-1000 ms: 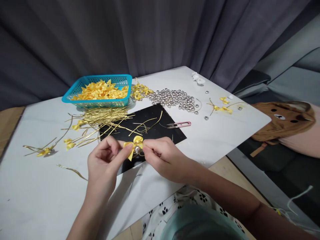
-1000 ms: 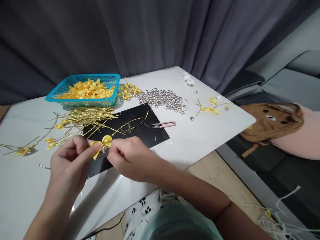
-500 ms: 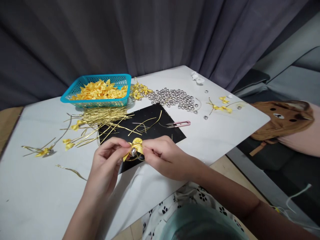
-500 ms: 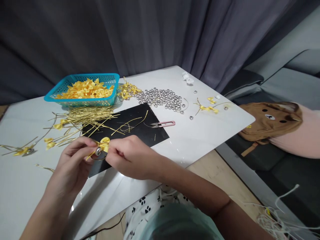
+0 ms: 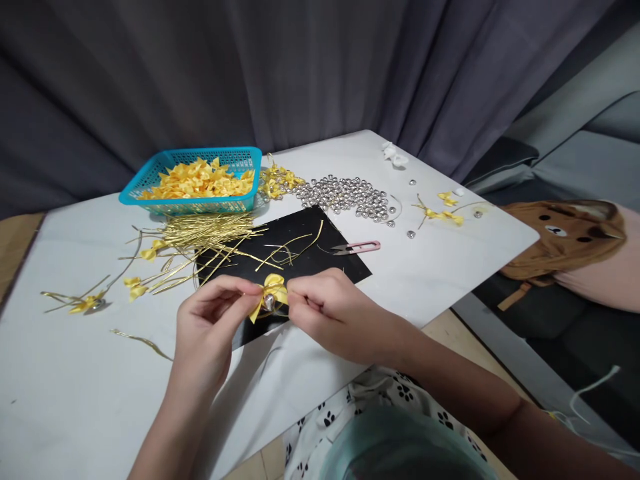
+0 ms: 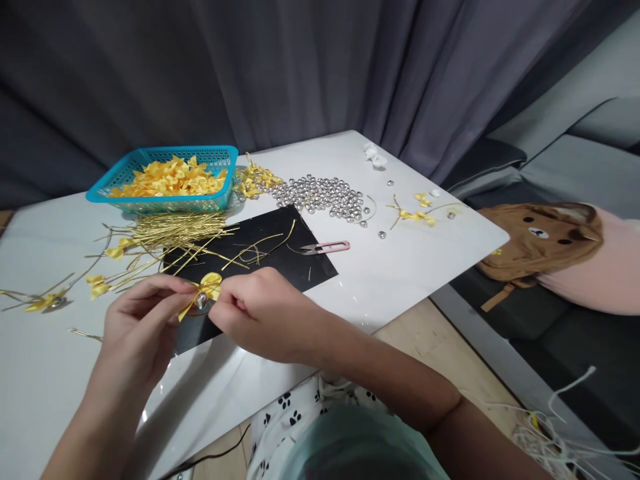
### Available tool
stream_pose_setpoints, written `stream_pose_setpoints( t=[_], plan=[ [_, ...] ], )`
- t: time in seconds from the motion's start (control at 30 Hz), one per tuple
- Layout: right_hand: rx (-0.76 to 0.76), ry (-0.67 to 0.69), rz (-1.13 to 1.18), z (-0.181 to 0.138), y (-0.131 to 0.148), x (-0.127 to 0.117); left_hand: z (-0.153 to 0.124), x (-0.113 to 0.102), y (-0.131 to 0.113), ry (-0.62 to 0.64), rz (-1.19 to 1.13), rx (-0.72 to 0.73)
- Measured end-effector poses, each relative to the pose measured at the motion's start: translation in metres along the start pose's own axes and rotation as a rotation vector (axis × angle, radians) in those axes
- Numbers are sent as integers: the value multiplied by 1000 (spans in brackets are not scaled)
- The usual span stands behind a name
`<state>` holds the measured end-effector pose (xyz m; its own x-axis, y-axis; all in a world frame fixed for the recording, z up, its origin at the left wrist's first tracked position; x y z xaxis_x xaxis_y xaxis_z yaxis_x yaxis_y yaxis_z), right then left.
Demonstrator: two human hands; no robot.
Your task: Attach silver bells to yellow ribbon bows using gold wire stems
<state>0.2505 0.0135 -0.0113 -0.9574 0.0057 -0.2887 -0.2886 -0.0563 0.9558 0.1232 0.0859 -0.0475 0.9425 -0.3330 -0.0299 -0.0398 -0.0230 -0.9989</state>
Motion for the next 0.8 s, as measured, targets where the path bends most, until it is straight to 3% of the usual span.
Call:
stream_pose_setpoints(
  t=[0.2,0.43,0.63,0.8],
  plan=[
    [68,-3,63,0,-7,1,0,0,-1,-8,-3,-4],
    [199,80,382,3,-18,6,-1,-4,-3,-60,44,19],
    [241,78,456,6,-25,6,-4,-3,-5,-65,112,52],
    [247,156,700,5,-28,16,-2,-1,-3,-43,38,7]
  ],
)
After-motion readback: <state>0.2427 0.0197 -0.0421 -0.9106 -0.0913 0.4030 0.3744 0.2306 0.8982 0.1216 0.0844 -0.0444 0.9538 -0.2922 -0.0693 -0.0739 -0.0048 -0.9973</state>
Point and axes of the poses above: each hand's wrist, its own z-axis towards the middle knuckle, its own x-axis out of the palm, y = z × x, the point moved 7 cm from there along z, towards the middle knuckle, and after that the axes turned 8 degrees about z, right-handed, at the moved point
